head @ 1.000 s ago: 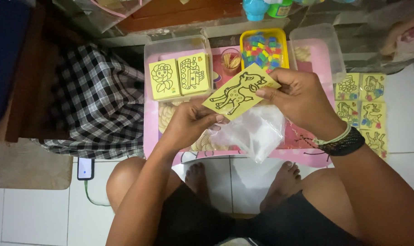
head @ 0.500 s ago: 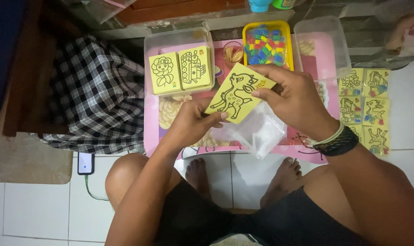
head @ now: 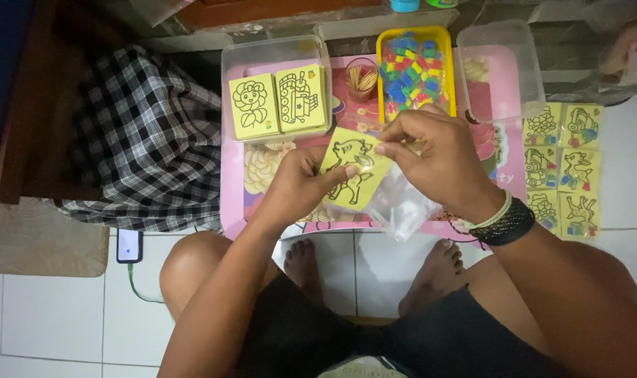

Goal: A person is sitting on the floor packing yellow cards and small colorful plastic pieces into small plastic bags at a low table.

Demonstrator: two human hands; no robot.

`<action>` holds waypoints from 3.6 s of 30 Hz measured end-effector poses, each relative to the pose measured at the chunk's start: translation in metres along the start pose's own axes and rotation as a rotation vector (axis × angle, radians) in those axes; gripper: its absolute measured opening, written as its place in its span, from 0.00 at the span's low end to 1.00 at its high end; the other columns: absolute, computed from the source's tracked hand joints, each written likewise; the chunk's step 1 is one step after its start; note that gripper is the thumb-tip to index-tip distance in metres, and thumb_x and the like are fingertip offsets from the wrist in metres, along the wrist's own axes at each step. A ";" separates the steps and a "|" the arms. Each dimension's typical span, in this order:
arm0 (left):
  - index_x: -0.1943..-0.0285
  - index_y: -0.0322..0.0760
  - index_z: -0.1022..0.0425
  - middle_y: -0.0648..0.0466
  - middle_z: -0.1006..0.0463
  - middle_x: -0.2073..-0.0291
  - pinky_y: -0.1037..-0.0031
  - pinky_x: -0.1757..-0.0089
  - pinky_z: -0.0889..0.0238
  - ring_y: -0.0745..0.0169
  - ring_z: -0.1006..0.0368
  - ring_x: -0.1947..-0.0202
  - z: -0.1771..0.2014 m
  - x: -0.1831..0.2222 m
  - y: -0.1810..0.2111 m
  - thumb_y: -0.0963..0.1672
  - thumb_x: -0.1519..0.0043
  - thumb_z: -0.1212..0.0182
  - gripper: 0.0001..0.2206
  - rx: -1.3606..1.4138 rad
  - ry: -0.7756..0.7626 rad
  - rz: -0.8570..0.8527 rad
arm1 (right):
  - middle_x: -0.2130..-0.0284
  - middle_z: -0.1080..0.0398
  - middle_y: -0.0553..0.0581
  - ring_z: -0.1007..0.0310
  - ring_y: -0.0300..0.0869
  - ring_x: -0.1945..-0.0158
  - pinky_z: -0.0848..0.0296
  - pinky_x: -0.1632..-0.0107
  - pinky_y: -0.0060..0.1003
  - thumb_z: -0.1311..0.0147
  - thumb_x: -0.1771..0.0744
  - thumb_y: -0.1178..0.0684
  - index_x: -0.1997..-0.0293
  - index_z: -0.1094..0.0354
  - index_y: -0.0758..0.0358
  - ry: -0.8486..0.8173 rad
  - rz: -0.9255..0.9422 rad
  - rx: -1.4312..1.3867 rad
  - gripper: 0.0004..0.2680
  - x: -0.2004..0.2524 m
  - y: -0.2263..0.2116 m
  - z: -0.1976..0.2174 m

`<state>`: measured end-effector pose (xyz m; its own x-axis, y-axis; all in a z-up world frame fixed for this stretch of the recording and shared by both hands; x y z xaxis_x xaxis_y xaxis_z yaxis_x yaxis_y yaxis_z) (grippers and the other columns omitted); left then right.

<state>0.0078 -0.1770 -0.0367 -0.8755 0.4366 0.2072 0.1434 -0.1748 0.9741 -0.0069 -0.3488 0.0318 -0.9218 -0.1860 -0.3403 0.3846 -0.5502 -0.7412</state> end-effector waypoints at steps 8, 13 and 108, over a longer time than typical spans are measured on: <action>0.60 0.28 0.17 0.46 0.19 0.79 0.75 0.70 0.29 0.69 0.28 0.76 0.005 -0.002 -0.007 0.40 0.40 0.31 0.05 0.042 0.042 -0.005 | 0.38 0.38 0.61 0.43 0.62 0.34 0.50 0.33 0.58 0.31 0.37 0.52 0.61 0.21 0.53 -0.174 -0.159 -0.051 0.06 0.007 0.000 -0.017; 0.61 0.28 0.18 0.47 0.19 0.78 0.76 0.69 0.32 0.69 0.29 0.75 0.000 0.002 -0.002 0.39 0.41 0.31 0.05 0.038 0.023 0.018 | 0.54 0.25 0.66 0.25 0.58 0.45 0.35 0.40 0.51 0.36 0.35 0.59 0.64 0.23 0.65 -0.217 -0.315 -0.215 0.02 0.009 0.027 -0.026; 0.55 0.44 0.20 0.50 0.15 0.70 0.59 0.60 0.27 0.41 0.18 0.62 0.006 0.002 0.012 0.43 0.47 0.28 0.12 -0.557 0.084 -0.223 | 0.67 0.23 0.66 0.20 0.54 0.66 0.24 0.68 0.42 0.41 0.34 0.66 0.54 0.25 0.68 -0.038 0.092 -0.015 0.06 -0.010 -0.049 0.002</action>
<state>0.0108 -0.1726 -0.0238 -0.8935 0.4483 -0.0265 -0.2909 -0.5326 0.7948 -0.0173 -0.3211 0.0726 -0.8834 -0.2665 -0.3855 0.4685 -0.5167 -0.7166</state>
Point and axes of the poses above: each hand's wrist, its own x-axis away from the middle knuckle, its own z-axis out of the back of the hand, y = z × x, the point moved 9 cm from there along -x, towards the middle knuckle
